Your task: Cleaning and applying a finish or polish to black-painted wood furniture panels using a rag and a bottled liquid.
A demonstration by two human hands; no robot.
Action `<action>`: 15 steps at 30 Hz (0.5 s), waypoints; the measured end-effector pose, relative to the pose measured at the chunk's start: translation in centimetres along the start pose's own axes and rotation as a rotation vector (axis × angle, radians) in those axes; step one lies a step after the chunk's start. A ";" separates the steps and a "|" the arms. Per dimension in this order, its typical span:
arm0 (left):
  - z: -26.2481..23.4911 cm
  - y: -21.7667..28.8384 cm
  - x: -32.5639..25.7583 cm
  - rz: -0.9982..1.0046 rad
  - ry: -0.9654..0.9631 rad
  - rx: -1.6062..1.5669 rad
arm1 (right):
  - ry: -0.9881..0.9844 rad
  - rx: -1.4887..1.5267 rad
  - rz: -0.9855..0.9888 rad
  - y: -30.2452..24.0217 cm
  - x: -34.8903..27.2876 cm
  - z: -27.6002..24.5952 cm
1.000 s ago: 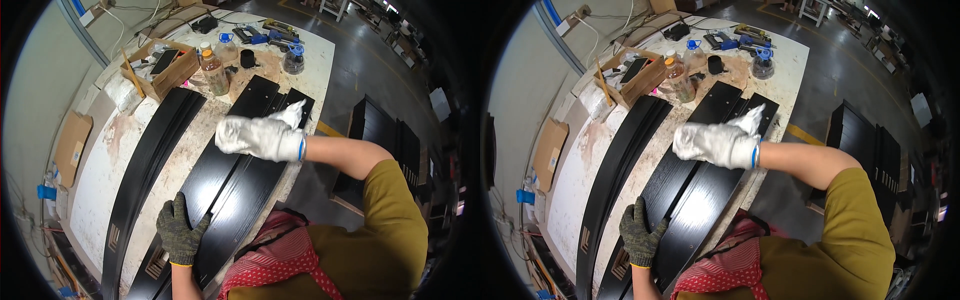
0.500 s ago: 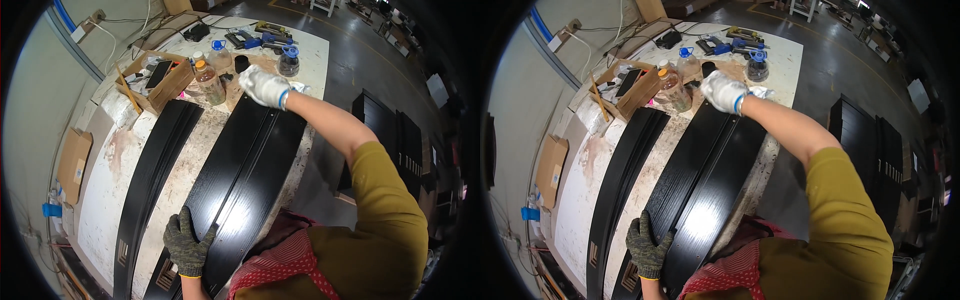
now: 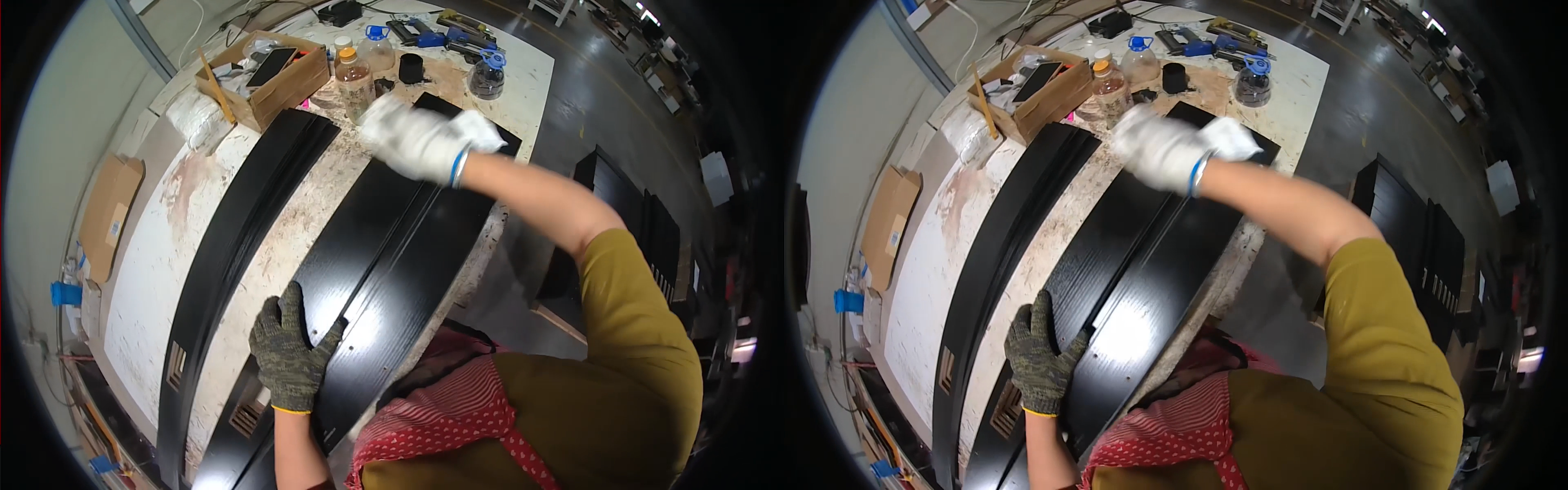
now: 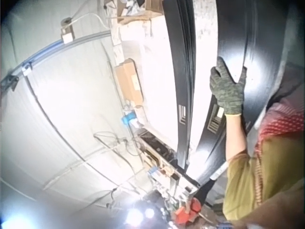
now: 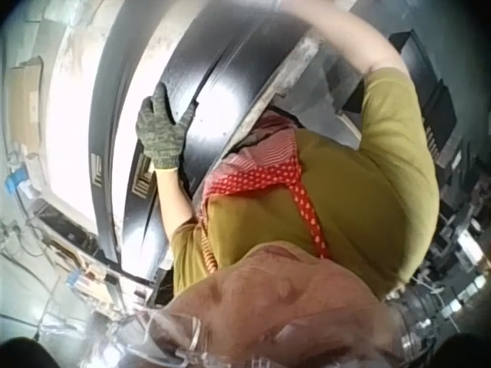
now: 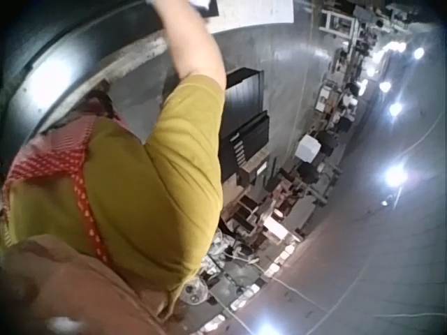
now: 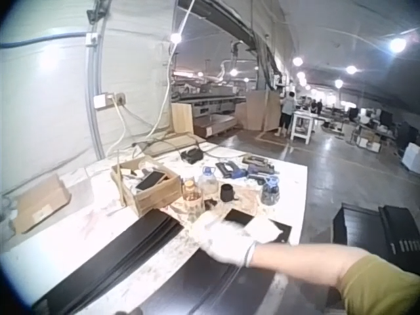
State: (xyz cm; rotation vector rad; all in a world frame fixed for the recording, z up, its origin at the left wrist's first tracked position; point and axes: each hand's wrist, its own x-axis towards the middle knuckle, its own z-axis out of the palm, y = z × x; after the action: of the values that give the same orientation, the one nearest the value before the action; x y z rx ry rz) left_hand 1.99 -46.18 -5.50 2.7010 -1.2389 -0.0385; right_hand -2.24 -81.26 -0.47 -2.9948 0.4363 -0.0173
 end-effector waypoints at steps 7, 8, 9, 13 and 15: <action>0.0 -0.6 -1.5 0.010 0.043 0.001 | -0.008 0.532 -0.330 -1.2 -2.6 6.0; -1.3 -1.1 -2.4 -0.042 -0.006 0.025 | 0.044 0.526 -0.228 3.1 -2.4 5.2; -2.1 -2.3 -3.6 -0.092 -0.057 0.042 | 0.119 0.386 -0.095 6.7 -2.8 4.4; -2.1 -7.5 -9.9 -0.201 0.075 0.053 | 0.198 0.209 -0.344 5.3 -2.4 7.5; -2.0 -8.3 -11.0 -0.247 0.056 0.032 | 0.009 0.350 -0.347 -8.1 -4.9 5.8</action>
State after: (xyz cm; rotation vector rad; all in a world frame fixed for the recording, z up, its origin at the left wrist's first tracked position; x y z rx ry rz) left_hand 1.23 -32.25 -5.38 2.8456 -0.8920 0.0258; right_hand -4.49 -71.47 -5.29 -2.6833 -0.0845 -0.1231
